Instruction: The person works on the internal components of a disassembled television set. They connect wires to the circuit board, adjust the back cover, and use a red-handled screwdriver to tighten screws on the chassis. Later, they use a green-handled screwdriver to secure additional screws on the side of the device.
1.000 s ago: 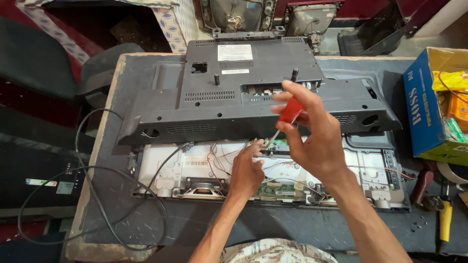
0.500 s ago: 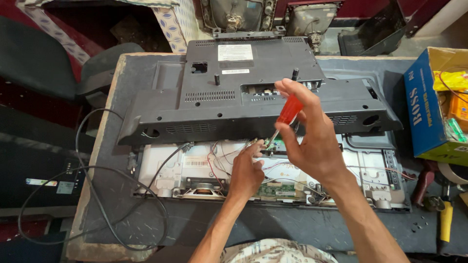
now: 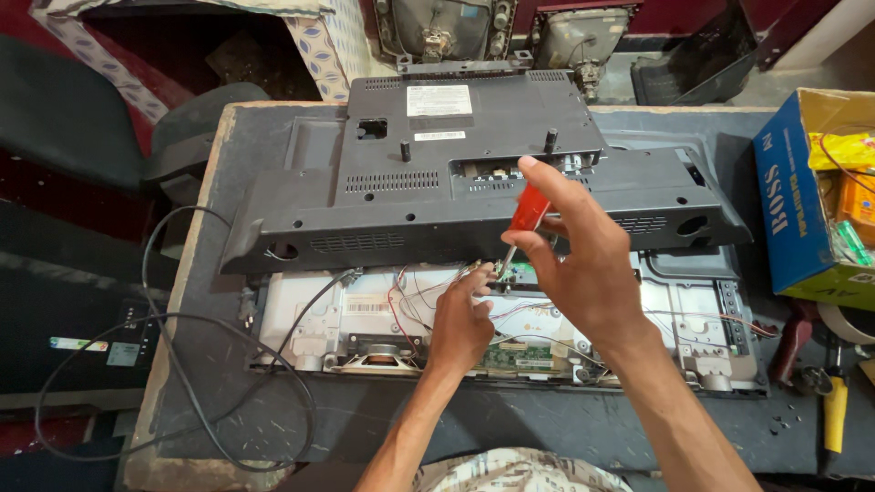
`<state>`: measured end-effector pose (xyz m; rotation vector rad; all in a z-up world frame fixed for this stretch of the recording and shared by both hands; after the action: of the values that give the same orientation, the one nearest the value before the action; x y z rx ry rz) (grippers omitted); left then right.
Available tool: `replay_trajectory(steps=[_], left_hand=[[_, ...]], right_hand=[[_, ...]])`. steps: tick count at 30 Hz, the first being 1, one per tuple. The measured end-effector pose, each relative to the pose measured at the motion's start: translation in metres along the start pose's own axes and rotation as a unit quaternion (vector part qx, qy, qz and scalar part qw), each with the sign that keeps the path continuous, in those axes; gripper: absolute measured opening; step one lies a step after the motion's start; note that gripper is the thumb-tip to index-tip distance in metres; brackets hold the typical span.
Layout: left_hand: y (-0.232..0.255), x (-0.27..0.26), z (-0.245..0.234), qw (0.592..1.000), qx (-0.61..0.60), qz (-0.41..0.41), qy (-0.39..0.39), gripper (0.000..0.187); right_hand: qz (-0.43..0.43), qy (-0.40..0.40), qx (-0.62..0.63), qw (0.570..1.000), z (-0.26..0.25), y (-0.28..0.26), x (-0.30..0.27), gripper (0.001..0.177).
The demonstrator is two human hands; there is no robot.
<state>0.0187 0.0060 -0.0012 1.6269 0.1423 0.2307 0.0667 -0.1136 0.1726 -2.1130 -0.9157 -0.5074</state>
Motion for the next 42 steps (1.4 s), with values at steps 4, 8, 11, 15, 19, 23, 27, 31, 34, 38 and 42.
replay_trajectory(steps=[4, 8, 11, 15, 19, 23, 27, 31, 34, 38, 42], left_hand=[[0.001, 0.000, 0.001, 1.000, 0.015, 0.003, -0.002, 0.058], [-0.001, 0.000, 0.001, 1.000, 0.022, 0.008, 0.000, 0.059], [-0.001, 0.000, 0.001, 1.000, 0.024, 0.005, 0.005, 0.058], [-0.001, -0.001, 0.002, 1.000, 0.029, 0.002, 0.002, 0.062], [-0.001, 0.000, 0.003, 0.999, 0.041, 0.006, 0.003, 0.063], [0.000, -0.001, 0.003, 0.999, 0.032, -0.008, 0.007, 0.062], [0.003, -0.001, 0.003, 0.999, 0.037, -0.007, 0.002, 0.063], [0.000, -0.001, 0.003, 0.999, 0.038, -0.001, 0.006, 0.064], [-0.001, -0.001, 0.003, 0.999, 0.032, -0.003, 0.003, 0.063], [-0.002, 0.001, 0.004, 0.999, 0.018, -0.031, -0.001, 0.062], [0.001, 0.000, -0.001, 1.000, 0.002, -0.029, -0.012, 0.060]], right_hand=[[0.003, -0.002, 0.028, 1.000, 0.002, 0.002, -0.003, 0.067], [0.010, 0.011, -0.016, 1.000, 0.002, 0.003, -0.004, 0.068], [-0.024, 0.005, 0.030, 0.999, 0.001, 0.001, -0.003, 0.068], [0.007, 0.016, -0.021, 1.000, 0.003, 0.003, -0.008, 0.067], [-0.018, 0.016, -0.007, 1.000, 0.004, 0.004, -0.009, 0.068], [0.006, 0.030, 0.034, 0.999, 0.007, 0.009, -0.014, 0.060], [0.010, 0.053, 0.002, 0.999, 0.010, 0.010, -0.014, 0.061], [0.001, 0.066, -0.026, 0.998, 0.011, 0.007, -0.013, 0.062], [0.005, 0.079, -0.036, 0.996, 0.010, 0.005, -0.016, 0.062], [-0.009, 0.113, 0.001, 0.994, 0.005, -0.006, -0.024, 0.059], [0.076, 0.120, 0.020, 0.990, -0.019, -0.015, -0.046, 0.046]])
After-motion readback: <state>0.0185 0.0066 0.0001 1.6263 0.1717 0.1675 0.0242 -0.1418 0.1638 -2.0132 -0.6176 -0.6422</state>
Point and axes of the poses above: each hand's wrist, its own x-axis towards the middle knuckle, its own z-axis out of the palm, y = z × x, the point moved 2 cm from there along x, towards the middle knuckle, and after that the axes turned 11 degrees about -x, right-handed, at the moved point
